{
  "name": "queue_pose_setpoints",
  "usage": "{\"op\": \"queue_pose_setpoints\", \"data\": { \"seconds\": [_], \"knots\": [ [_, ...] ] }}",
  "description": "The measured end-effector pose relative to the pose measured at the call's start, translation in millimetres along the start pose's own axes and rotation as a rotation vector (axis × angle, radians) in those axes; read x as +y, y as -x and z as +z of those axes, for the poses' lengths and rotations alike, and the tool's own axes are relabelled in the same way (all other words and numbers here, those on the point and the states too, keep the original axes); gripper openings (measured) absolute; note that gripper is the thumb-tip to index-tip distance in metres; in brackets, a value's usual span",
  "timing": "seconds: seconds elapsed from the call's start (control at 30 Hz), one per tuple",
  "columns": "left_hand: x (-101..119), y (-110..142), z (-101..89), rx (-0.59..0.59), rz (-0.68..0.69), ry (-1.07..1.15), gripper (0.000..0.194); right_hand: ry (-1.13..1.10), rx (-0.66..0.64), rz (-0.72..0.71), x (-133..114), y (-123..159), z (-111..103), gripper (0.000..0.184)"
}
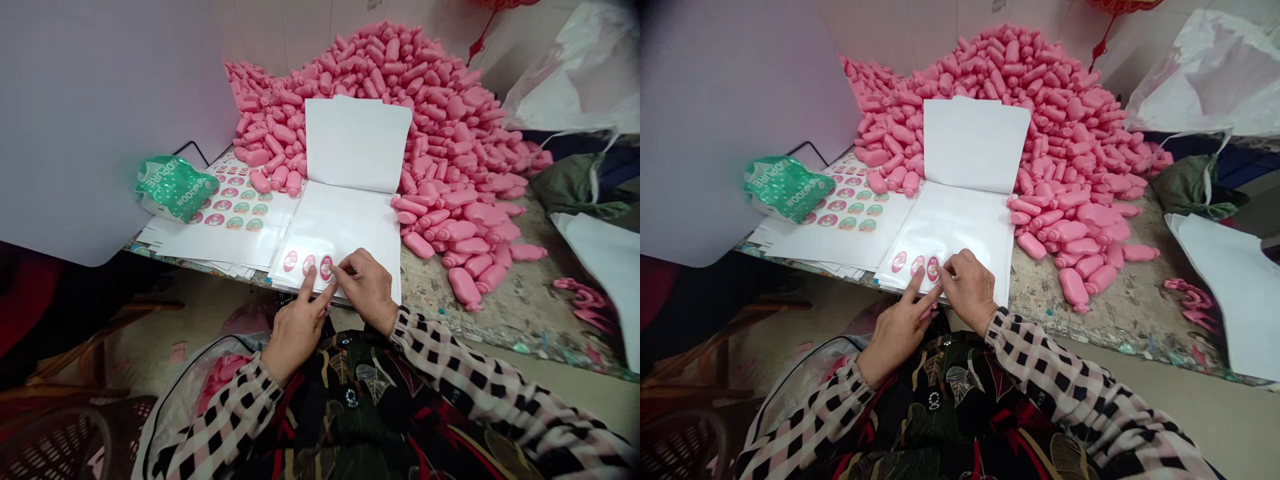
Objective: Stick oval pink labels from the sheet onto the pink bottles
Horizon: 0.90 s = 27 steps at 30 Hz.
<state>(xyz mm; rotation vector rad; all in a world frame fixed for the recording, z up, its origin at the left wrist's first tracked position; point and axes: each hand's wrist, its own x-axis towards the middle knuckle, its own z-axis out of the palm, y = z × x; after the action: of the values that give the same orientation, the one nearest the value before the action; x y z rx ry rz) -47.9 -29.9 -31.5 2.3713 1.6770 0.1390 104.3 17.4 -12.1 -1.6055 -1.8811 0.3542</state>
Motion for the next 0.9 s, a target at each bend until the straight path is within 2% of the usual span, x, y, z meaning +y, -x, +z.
{"op": "queue_pose_setpoints", "data": {
  "seconds": [0.13, 0.33, 0.5, 0.57, 0.63, 0.73, 0.8, 0.9],
  "knots": [
    [0, 1, 0.0, -0.004, -0.009, 0.001, 0.068, -0.019, 0.026, 0.006, 2, -1, 2, 0.020],
    [-2, 0, 3.7, 0.008, 0.003, 0.038, 0.058, -0.057, 0.167, 0.147, 15, -13, -8, 0.024],
    [-8, 2, 6.3, 0.068, 0.037, 0.215, 0.057, -0.188, 0.125, 0.202, 22, -12, -15, 0.027],
    [-13, 10, 5.7, 0.151, 0.071, 0.379, 0.055, -0.232, 0.106, 0.209, 25, -10, -15, 0.028],
    [-16, 22, 2.6, 0.272, 0.035, 0.591, 0.054, -0.269, 0.088, 0.215, 27, -8, -15, 0.028],
    [-15, 34, -9.3, 0.364, -0.242, 0.972, 0.055, -0.333, 0.066, 0.229, 28, -7, -16, 0.028],
    [-10, 33, -21.6, 0.322, -0.412, 1.303, 0.045, -0.388, 0.050, 0.234, 24, -7, -19, 0.028],
    [-1, 14, -39.7, 0.182, -0.486, 1.837, 0.036, -0.474, 0.003, 0.240, 9, -6, -28, 0.028]
  ]
}}
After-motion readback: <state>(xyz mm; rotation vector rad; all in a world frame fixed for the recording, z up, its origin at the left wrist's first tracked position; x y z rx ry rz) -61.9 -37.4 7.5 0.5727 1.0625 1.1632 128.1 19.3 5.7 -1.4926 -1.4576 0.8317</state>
